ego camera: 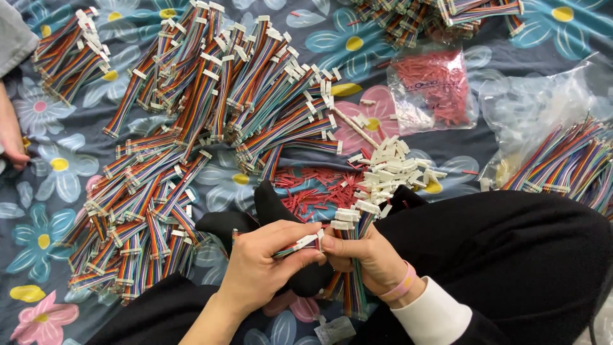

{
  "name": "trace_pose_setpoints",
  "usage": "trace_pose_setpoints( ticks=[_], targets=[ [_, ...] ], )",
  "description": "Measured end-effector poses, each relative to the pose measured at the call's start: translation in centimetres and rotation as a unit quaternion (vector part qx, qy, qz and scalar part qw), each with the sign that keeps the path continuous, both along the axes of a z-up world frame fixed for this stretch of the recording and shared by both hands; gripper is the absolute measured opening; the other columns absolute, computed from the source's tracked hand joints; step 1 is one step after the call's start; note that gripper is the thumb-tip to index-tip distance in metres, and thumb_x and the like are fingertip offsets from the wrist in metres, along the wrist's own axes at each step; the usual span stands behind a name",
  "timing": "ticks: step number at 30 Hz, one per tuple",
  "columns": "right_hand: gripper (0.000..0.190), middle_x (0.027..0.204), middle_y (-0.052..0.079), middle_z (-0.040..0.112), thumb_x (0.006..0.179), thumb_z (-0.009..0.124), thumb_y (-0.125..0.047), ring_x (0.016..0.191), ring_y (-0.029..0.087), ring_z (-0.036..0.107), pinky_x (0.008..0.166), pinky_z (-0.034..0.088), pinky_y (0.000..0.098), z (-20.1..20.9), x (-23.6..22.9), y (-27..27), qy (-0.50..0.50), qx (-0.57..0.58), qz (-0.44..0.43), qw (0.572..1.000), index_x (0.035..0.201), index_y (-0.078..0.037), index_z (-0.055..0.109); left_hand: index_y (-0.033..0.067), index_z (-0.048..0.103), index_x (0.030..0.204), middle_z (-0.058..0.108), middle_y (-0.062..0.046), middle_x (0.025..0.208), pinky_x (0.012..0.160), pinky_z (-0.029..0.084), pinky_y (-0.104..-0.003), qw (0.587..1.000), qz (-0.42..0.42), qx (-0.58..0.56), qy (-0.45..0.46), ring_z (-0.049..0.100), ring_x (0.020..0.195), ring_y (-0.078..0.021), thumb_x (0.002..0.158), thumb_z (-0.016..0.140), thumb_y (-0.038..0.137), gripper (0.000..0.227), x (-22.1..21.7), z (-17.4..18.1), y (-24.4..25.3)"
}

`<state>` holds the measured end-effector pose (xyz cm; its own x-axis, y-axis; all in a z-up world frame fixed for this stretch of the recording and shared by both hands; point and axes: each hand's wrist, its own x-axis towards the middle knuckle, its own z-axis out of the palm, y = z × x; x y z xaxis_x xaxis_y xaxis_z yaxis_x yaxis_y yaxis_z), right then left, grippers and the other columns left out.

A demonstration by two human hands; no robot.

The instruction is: A person is organizing and bundling multi-colored ribbon cables with white connectors.

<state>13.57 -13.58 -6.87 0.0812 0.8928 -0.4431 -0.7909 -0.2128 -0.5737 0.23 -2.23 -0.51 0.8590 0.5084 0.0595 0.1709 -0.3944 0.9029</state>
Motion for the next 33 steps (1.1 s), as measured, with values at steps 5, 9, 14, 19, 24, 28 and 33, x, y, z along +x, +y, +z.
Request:
trace_pose_setpoints(
  ticks=[5, 9, 14, 19, 24, 28, 33],
  targets=[
    [0.024, 0.046, 0.005, 0.041, 0.078, 0.067, -0.014, 0.039, 0.011, 0.027, 0.04, 0.02, 0.024, -0.1, 0.0, -0.3, 0.0, -0.011, 0.006, 1.0, 0.062, -0.001, 0.055, 0.0069, 0.065, 0.107, 0.071, -0.008, 0.101, 0.078, 0.055, -0.025, 1.0, -0.009, -0.02, 0.009, 0.07, 0.089, -0.015, 0.077, 0.071, 0.011, 0.031, 0.0, 0.0, 0.0],
    [0.024, 0.046, 0.005, 0.04, 0.079, 0.067, -0.015, 0.039, 0.011, 0.031, 0.04, 0.022, 0.024, 0.1, -0.5, -0.1, -0.01, -0.006, -0.007, 1.0, 0.062, 0.0, 0.056, 0.0075, 0.068, 0.103, 0.073, -0.005, 0.097, 0.076, 0.053, -0.024, 0.999, 0.01, -0.037, 0.022, 0.069, 0.086, -0.0122, 0.076, 0.072, 0.014, 0.028, -0.2, 0.3, 0.1],
    [0.024, 0.045, 0.003, 0.036, 0.079, 0.068, -0.012, 0.039, 0.01, 0.027, 0.039, 0.02, 0.0238, 0.2, -0.4, -0.1, -0.008, -0.014, -0.014, 1.0, 0.062, -0.002, 0.055, 0.0084, 0.07, 0.097, 0.073, -0.004, 0.095, 0.076, 0.053, -0.024, 0.998, 0.011, -0.052, 0.03, 0.069, 0.086, -0.0126, 0.076, 0.072, 0.013, 0.022, 0.0, 0.2, -0.1],
    [0.023, 0.049, 0.008, 0.051, 0.077, 0.069, -0.011, 0.037, 0.008, 0.029, 0.037, 0.019, 0.0226, 0.1, 0.2, 0.5, -0.015, -0.043, -0.038, 0.998, 0.064, 0.006, 0.062, 0.0252, 0.058, 0.126, 0.059, 0.003, 0.117, 0.086, 0.041, -0.025, 0.981, -0.035, -0.029, 0.191, 0.062, 0.103, -0.0112, 0.072, 0.071, 0.039, 0.058, -1.1, 2.1, 1.2],
    [0.023, 0.05, 0.002, 0.052, 0.079, 0.07, -0.014, 0.041, 0.007, 0.03, 0.039, 0.022, 0.0206, 1.0, 0.4, 0.5, -0.161, -0.04, -0.012, 0.986, 0.061, -0.001, 0.064, 0.0296, 0.069, 0.106, 0.061, 0.009, 0.097, 0.066, 0.046, -0.032, 0.96, 0.024, 0.174, 0.217, 0.059, 0.077, -0.0154, 0.082, 0.061, 0.031, 0.025, -1.7, 1.9, 0.7],
    [0.025, 0.045, 0.0, 0.044, 0.08, 0.069, -0.016, 0.04, 0.007, 0.028, 0.039, 0.021, 0.0215, 1.1, 0.6, 0.4, -0.165, -0.029, 0.006, 0.986, 0.062, -0.001, 0.064, 0.0337, 0.069, 0.103, 0.059, 0.01, 0.091, 0.049, 0.046, -0.034, 0.942, 0.019, 0.253, 0.219, 0.052, 0.072, -0.0168, 0.077, 0.067, 0.032, 0.026, -1.9, 1.4, 0.2],
    [0.02, 0.053, 0.006, 0.057, 0.08, 0.069, -0.013, 0.04, 0.007, 0.03, 0.039, 0.022, 0.0221, 1.0, 0.6, 0.5, -0.144, -0.034, 0.008, 0.989, 0.064, -0.001, 0.064, 0.0282, 0.07, 0.103, 0.06, 0.009, 0.083, 0.053, 0.042, -0.028, 0.95, 0.065, 0.255, 0.167, 0.05, 0.065, -0.0144, 0.081, 0.067, 0.029, 0.022, -1.9, 1.6, 0.2]
  ],
)
